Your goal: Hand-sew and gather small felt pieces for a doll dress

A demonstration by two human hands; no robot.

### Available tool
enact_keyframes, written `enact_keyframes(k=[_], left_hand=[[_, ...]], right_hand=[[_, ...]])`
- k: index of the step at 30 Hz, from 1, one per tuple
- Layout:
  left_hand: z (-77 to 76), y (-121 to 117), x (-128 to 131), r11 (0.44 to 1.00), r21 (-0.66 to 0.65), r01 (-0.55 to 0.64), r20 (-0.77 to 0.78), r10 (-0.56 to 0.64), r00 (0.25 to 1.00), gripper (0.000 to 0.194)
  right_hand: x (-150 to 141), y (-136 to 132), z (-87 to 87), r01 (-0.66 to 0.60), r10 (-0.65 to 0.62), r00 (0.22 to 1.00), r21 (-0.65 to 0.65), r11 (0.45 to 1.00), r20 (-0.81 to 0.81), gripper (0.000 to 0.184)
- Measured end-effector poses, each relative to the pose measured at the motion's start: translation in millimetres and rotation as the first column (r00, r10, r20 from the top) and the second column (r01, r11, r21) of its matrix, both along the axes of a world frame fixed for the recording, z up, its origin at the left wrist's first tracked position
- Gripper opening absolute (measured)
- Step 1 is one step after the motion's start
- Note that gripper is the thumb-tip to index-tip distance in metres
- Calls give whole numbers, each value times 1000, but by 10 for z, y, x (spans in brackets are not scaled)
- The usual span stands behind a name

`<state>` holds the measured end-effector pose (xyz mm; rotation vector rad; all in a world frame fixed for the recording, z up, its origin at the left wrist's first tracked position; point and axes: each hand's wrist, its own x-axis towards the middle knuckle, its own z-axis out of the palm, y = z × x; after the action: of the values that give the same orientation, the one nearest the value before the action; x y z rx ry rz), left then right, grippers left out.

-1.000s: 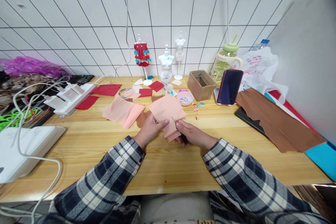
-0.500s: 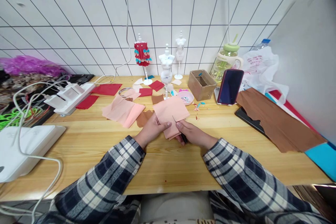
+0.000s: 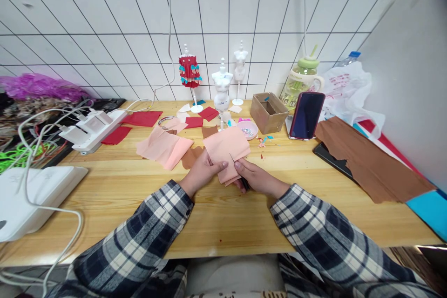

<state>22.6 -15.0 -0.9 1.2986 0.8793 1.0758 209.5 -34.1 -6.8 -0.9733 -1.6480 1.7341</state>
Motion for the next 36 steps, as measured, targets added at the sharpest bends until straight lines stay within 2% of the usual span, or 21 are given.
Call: enact_keyframes(k=[5, 9, 13, 19, 25, 36], left_hand=[[22, -4, -21, 999, -50, 9, -27, -10, 1000, 59], [-9, 28, -61, 998, -36, -56, -15, 55, 998, 56], [-45, 53, -66, 998, -27, -53, -13, 53, 999, 63], [-18, 39, -31, 992, -10, -123, 14, 123, 992, 71], [-9, 28, -29, 996, -31, -82, 33, 83, 996, 69], [-8, 30, -16, 995, -35, -94, 59, 96, 994, 72]], right_hand=[[2, 7, 1, 1, -1, 1000, 3, 1000, 13, 51], [-3, 3, 6, -17, 16, 999, 34, 999, 29, 51], [-9, -1, 10, -15, 14, 1000, 28, 1000, 23, 51], [-7, 6, 8, -36, 35, 999, 37, 999, 13, 50], [-12, -1, 12, -31, 30, 999, 30, 999, 18, 49], [-8, 8, 12, -33, 31, 999, 46, 998, 27, 47]])
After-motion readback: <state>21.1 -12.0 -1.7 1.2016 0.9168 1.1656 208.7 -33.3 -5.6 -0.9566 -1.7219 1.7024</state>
